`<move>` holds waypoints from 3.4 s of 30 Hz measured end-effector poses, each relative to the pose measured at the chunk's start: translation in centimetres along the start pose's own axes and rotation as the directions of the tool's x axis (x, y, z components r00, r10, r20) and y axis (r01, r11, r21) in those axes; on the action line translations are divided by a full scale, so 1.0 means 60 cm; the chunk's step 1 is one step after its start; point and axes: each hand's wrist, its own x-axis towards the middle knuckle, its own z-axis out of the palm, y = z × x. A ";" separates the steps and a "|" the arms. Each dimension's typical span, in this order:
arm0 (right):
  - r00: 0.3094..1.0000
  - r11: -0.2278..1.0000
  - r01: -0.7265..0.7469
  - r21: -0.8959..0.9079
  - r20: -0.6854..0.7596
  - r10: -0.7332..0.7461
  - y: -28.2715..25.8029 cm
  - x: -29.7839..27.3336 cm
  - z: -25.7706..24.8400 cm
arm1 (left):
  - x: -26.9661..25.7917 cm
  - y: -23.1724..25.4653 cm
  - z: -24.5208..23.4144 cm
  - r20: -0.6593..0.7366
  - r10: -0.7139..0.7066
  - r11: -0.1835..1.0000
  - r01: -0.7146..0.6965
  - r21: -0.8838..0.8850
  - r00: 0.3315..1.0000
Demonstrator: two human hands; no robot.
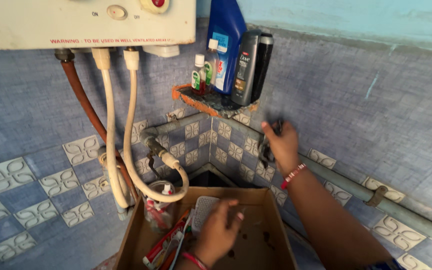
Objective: The person organizes bathroom items by taking them from a cardboard box and placing them on a wall-mounted holder. They handle bottles of body wash, toothpaste tubes, and toothbrushes, arranging them into a red plastic holder attached to a pipe.
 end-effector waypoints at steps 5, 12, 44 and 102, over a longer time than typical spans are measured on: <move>0.856 0.855 -0.460 0.239 0.376 0.355 0.099 -0.075 -0.019 | 0.031 -0.085 -0.047 0.042 -0.097 0.951 0.080 0.299 0.994; 0.647 0.775 -0.622 0.113 0.632 0.427 0.225 -0.184 -0.014 | 0.045 -0.089 -0.075 0.324 -0.436 0.699 0.089 0.710 0.839; 0.708 0.976 0.218 0.012 0.686 -0.167 0.223 -0.331 -0.035 | 0.044 -0.226 0.211 0.437 -0.404 0.701 0.579 -0.416 0.803; 0.565 0.265 -0.825 0.500 0.718 0.406 0.172 -0.356 0.058 | -0.034 -0.030 -0.023 -0.004 -0.209 0.920 0.198 0.339 0.978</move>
